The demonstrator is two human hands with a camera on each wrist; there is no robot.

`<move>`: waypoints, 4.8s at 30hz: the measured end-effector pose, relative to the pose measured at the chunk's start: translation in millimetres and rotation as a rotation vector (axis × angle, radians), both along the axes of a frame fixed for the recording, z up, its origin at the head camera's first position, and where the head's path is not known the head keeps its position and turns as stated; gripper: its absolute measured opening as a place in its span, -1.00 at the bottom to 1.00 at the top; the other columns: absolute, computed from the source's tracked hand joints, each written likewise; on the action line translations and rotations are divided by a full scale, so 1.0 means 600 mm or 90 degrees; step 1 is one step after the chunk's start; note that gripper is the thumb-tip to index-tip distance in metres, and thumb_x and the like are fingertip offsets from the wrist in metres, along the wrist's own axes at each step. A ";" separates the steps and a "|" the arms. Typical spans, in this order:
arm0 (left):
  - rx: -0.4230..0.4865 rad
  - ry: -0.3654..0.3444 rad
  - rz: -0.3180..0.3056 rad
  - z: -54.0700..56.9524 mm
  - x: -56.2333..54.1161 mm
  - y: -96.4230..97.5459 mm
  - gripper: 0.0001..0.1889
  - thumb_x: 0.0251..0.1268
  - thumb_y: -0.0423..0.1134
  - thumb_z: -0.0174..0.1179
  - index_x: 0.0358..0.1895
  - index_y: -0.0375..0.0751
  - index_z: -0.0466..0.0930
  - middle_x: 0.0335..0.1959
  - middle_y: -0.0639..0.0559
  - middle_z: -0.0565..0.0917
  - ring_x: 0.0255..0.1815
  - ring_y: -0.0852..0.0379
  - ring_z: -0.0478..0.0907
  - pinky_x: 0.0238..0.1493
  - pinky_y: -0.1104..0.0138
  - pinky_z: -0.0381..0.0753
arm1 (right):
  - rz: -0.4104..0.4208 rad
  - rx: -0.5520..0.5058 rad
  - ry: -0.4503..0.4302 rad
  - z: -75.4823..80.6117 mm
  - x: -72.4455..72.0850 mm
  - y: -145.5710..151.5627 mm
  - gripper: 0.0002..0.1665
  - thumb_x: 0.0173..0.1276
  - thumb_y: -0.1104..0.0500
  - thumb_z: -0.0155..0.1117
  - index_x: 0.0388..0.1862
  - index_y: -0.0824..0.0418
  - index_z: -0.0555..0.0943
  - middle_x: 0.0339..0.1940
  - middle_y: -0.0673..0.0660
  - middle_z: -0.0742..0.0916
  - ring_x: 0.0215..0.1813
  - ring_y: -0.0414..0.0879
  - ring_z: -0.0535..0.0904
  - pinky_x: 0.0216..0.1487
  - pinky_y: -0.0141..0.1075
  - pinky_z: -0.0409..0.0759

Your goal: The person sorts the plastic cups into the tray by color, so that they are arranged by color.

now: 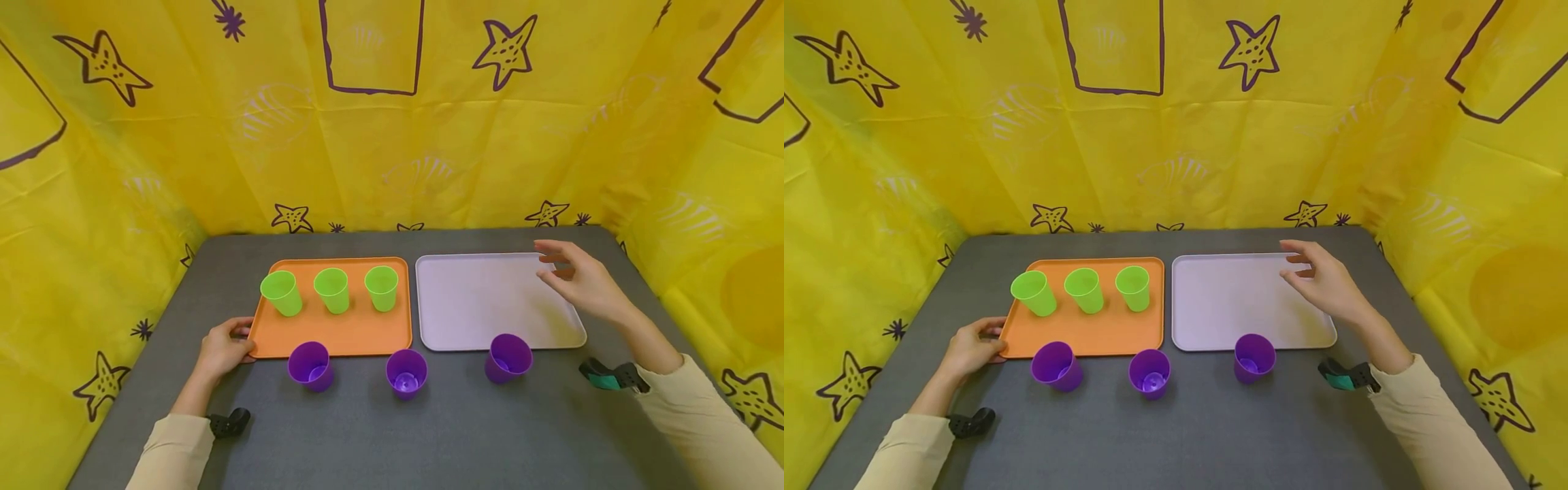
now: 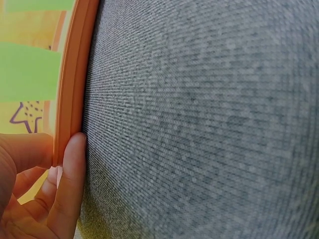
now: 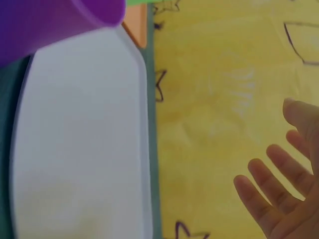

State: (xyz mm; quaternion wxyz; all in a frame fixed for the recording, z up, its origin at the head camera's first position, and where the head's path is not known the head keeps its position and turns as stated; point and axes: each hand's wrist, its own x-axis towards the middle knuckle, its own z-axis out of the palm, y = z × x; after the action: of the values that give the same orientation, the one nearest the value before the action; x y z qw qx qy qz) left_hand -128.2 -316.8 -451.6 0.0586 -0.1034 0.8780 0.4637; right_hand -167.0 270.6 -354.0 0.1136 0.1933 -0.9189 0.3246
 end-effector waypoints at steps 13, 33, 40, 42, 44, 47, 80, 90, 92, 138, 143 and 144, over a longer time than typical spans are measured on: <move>-0.008 0.001 0.003 0.001 0.000 0.001 -0.43 -0.02 -0.55 0.13 0.19 -0.49 0.32 -0.09 -0.40 0.48 -0.43 0.18 0.60 -0.49 0.28 0.68 | -0.085 -0.023 -0.053 -0.059 0.037 0.069 -0.45 0.25 0.20 0.24 0.22 0.27 0.39 0.07 0.29 0.57 -0.14 -0.62 0.40 -0.17 -0.83 0.34; -0.011 0.003 0.007 0.000 0.001 0.001 -0.43 -0.03 -0.55 0.13 0.18 -0.49 0.32 -0.09 -0.41 0.48 -0.42 0.16 0.60 -0.50 0.27 0.68 | -0.179 0.027 -0.131 -0.150 0.069 0.122 -0.44 0.28 0.13 0.20 0.17 0.41 0.38 -0.04 0.42 0.60 -0.25 -0.30 0.61 -0.41 -0.62 0.45; -0.010 0.002 0.010 0.000 0.001 0.002 -0.44 -0.01 -0.54 0.14 0.18 -0.47 0.33 -0.08 -0.41 0.49 -0.42 0.15 0.61 -0.49 0.27 0.68 | -0.186 0.031 -0.184 -0.156 0.072 0.121 -0.44 0.30 0.12 0.17 0.14 0.47 0.37 -0.07 0.47 0.60 -0.45 -0.32 0.60 -0.46 -0.49 0.53; -0.011 0.003 0.011 0.000 0.001 0.002 -0.44 -0.01 -0.54 0.14 0.18 -0.48 0.33 -0.09 -0.40 0.49 -0.42 0.15 0.61 -0.49 0.27 0.68 | -0.184 0.022 -0.210 -0.157 0.073 0.121 -0.43 0.31 0.12 0.15 0.15 0.49 0.35 -0.07 0.49 0.59 -0.52 -0.41 0.55 -0.47 -0.47 0.55; -0.012 0.004 0.010 0.000 0.001 0.002 -0.44 -0.01 -0.54 0.14 0.18 -0.48 0.33 -0.09 -0.40 0.49 -0.42 0.15 0.61 -0.50 0.27 0.68 | -0.183 0.011 -0.232 -0.159 0.074 0.121 -0.42 0.33 0.12 0.13 0.16 0.50 0.33 -0.07 0.50 0.58 -0.54 -0.35 0.58 -0.47 -0.47 0.56; -0.013 0.007 0.010 0.001 0.002 0.002 -0.45 -0.01 -0.54 0.13 0.18 -0.48 0.33 -0.09 -0.41 0.49 -0.42 0.16 0.61 -0.50 0.28 0.68 | -0.190 0.006 -0.245 -0.160 0.074 0.119 -0.42 0.33 0.11 0.13 0.15 0.51 0.34 -0.09 0.50 0.58 -0.54 -0.27 0.62 -0.47 -0.48 0.57; -0.201 0.164 -0.021 0.066 0.048 0.026 -0.59 0.27 -0.16 0.11 0.12 -0.30 0.46 0.04 -0.24 0.57 -0.05 -0.18 0.57 -0.20 0.21 0.62 | -0.231 0.024 -0.230 -0.168 0.074 0.107 -0.55 0.19 0.24 0.11 0.02 0.48 0.45 -0.33 0.32 0.68 -0.62 -0.32 0.53 -0.54 -0.45 0.49; -0.130 0.254 -0.052 0.080 0.069 0.061 -0.62 0.20 -0.19 0.20 0.06 -0.25 0.50 0.01 -0.11 0.59 -0.07 0.24 0.54 -0.23 0.71 0.50 | -0.239 0.019 -0.225 -0.167 0.073 0.105 -0.56 0.18 0.24 0.12 0.01 0.47 0.46 -0.36 0.30 0.68 -0.61 -0.26 0.55 -0.55 -0.44 0.49; -0.111 0.274 -0.068 0.080 0.072 0.067 -0.62 0.17 -0.23 0.23 0.06 -0.25 0.50 0.01 -0.11 0.58 -0.08 0.33 0.52 -0.20 0.67 0.52 | -0.240 0.019 -0.227 -0.168 0.072 0.105 -0.56 0.18 0.24 0.12 0.01 0.47 0.46 -0.36 0.30 0.68 -0.60 -0.24 0.57 -0.55 -0.44 0.49; 0.086 0.186 -0.259 0.022 0.092 0.129 -0.30 -0.17 -0.29 0.46 0.18 -0.20 0.40 0.06 0.04 0.53 0.03 0.18 0.52 0.04 0.50 0.51 | -0.267 0.010 -0.218 -0.173 0.070 0.105 -0.56 0.14 0.25 0.08 0.00 0.46 0.47 -0.37 0.27 0.67 -0.61 -0.23 0.55 -0.57 -0.42 0.50; 0.079 0.195 -0.258 0.025 0.091 0.129 -0.30 -0.17 -0.21 0.47 0.17 -0.16 0.41 0.04 0.04 0.55 0.00 0.10 0.55 0.00 0.38 0.58 | -0.267 0.013 -0.211 -0.174 0.071 0.105 -0.56 0.14 0.25 0.08 -0.01 0.46 0.48 -0.39 0.25 0.67 -0.62 -0.24 0.55 -0.57 -0.42 0.49; 0.078 0.198 -0.259 0.028 0.091 0.130 -0.30 -0.17 -0.19 0.47 0.17 -0.15 0.41 0.03 0.03 0.55 -0.01 0.09 0.56 -0.01 0.36 0.59 | -0.268 0.016 -0.210 -0.174 0.072 0.105 -0.56 0.14 0.24 0.09 -0.02 0.45 0.48 -0.40 0.25 0.67 -0.62 -0.24 0.54 -0.57 -0.42 0.48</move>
State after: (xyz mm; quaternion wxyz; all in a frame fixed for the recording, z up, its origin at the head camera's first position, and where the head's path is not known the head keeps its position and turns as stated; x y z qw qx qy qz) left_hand -73.8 -238.7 -435.1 0.0214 0.1518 0.8494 0.5050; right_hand -124.0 333.4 -458.4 0.0250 -0.0560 -0.9488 0.3098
